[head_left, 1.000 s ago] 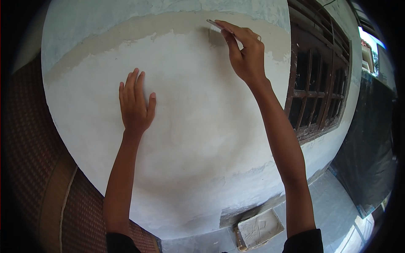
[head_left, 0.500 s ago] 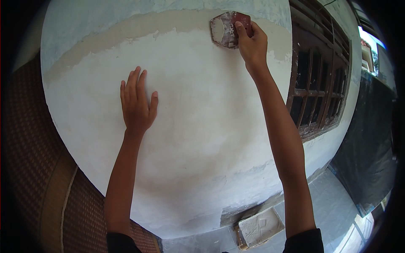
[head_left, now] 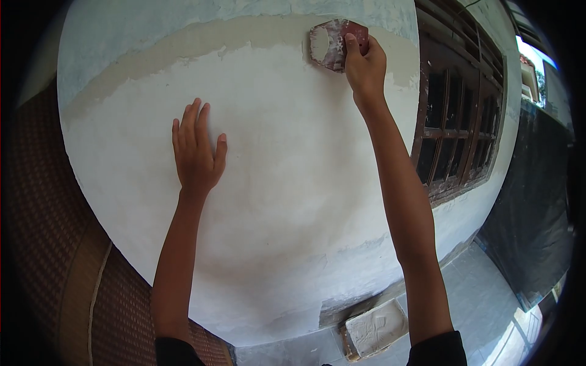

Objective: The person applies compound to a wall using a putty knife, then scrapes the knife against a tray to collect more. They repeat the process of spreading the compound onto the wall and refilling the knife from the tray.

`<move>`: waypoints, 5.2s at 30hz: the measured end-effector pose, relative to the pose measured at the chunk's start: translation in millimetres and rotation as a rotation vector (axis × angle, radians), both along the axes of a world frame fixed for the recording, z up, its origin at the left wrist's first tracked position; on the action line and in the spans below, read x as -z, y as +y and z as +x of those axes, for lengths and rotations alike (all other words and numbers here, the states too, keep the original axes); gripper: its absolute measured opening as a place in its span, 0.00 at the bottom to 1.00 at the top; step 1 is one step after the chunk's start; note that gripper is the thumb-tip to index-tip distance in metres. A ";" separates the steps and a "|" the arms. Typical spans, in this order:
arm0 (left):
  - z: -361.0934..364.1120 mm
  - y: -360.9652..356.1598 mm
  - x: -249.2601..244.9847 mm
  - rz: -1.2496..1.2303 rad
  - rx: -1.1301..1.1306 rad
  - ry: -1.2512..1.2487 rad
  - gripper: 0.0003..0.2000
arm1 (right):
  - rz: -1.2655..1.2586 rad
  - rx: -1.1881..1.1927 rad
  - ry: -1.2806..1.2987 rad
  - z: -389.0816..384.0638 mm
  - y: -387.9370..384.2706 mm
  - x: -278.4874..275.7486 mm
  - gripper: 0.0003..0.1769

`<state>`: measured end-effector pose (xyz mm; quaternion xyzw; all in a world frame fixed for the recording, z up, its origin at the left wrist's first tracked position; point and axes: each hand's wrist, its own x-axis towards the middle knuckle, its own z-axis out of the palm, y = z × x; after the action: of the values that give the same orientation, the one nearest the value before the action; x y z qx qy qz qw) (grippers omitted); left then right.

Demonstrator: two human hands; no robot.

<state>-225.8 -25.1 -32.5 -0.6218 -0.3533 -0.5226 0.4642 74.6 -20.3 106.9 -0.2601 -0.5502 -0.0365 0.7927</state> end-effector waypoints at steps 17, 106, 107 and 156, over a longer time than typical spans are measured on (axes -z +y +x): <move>-1.4 -1.7 -0.8 -0.007 -0.003 0.005 0.29 | -0.087 0.095 -0.056 -16.6 -6.6 1.4 0.18; 4.1 0.6 -2.3 0.025 -0.073 0.016 0.27 | 0.024 -0.014 0.377 258.3 43.4 -10.0 0.17; 4.1 0.3 -2.1 0.025 -0.075 0.016 0.27 | 0.063 -0.033 0.326 258.3 42.8 -8.9 0.16; 25.7 -1.3 15.9 -0.027 -0.095 -0.018 0.29 | -0.021 0.027 0.208 225.5 71.9 6.5 0.17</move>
<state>-200.2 -26.4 -48.3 -0.6058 -0.3938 -0.5007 0.4767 300.1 51.5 100.3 -0.2782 -0.4617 -0.0140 0.8422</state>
